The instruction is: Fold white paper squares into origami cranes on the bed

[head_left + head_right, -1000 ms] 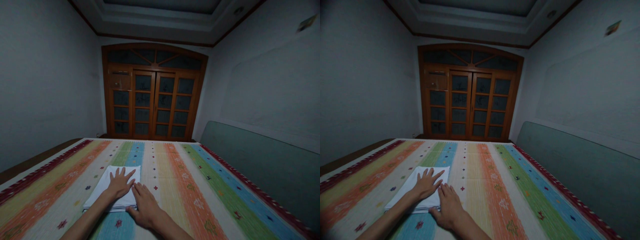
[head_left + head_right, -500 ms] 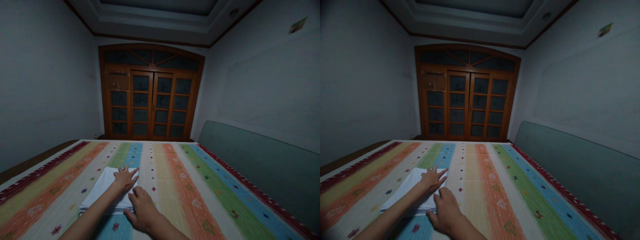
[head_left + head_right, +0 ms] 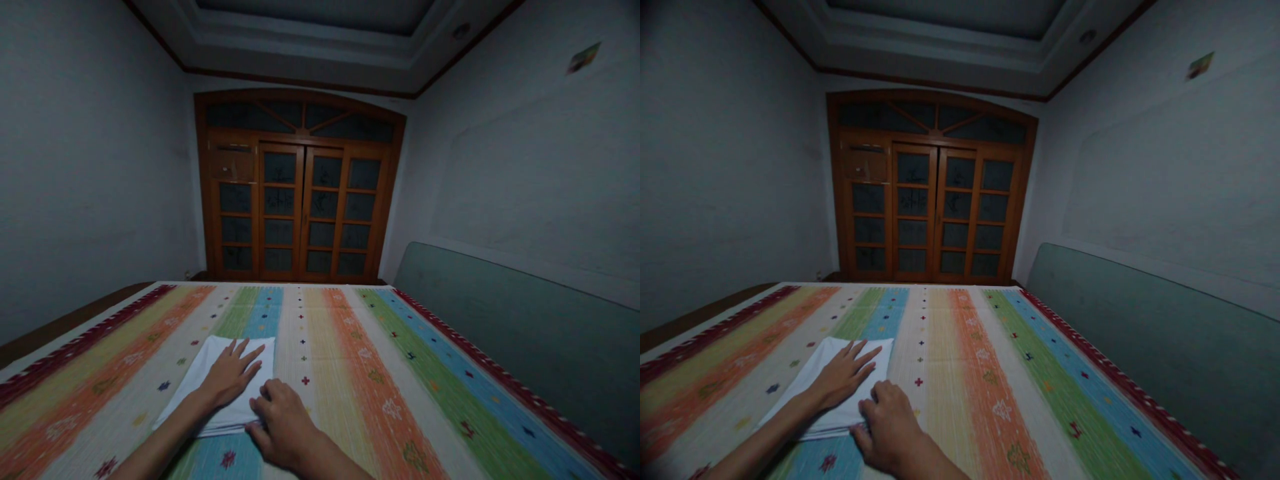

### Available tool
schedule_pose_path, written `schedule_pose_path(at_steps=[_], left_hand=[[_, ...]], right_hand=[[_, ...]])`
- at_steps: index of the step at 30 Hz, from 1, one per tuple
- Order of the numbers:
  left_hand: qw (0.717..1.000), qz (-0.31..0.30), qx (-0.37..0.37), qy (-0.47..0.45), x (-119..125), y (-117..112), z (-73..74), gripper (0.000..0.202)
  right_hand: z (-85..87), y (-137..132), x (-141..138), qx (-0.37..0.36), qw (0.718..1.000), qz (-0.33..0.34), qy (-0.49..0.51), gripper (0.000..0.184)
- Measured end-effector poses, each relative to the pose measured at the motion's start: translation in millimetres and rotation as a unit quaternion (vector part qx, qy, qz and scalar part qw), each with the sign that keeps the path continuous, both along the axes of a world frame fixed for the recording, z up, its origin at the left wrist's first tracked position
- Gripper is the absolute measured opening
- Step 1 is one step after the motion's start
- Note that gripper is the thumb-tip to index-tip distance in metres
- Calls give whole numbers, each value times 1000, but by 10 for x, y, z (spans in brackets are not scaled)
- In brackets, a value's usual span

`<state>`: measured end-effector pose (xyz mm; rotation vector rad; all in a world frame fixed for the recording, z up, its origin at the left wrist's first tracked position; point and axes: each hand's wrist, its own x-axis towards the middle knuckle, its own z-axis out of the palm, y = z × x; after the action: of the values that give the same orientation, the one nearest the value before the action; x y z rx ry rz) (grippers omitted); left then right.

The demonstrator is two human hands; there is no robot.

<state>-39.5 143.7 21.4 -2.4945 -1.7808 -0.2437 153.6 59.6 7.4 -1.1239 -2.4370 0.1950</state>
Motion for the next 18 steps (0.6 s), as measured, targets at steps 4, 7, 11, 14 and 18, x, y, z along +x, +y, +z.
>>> schedule_pose_path(at_steps=[4, 7, 11, 14, 18], left_hand=[[1000, -6, 0, -4, -334, -50, -67, 49], [1000, -3, 14, -9, -491, -57, -122, 52], [999, -4, 31, -14, -583, -24, -192, 52], [999, 2, 33, -13, -641, 3, -207, 53], [999, 21, 28, -9, -777, 15, -181, 59]], right_hand=[[-9, 2, 2, -10, 1000, 1, 7, 27], [-13, -1, 6, -12, 1000, 0, 11, 27], [-23, -2, 9, -12, 1000, -1, 20, 27], [-44, 11, 11, -10, 1000, 0, 24, 28], [-76, 24, 17, -8, 999, -2, 31, 29]])
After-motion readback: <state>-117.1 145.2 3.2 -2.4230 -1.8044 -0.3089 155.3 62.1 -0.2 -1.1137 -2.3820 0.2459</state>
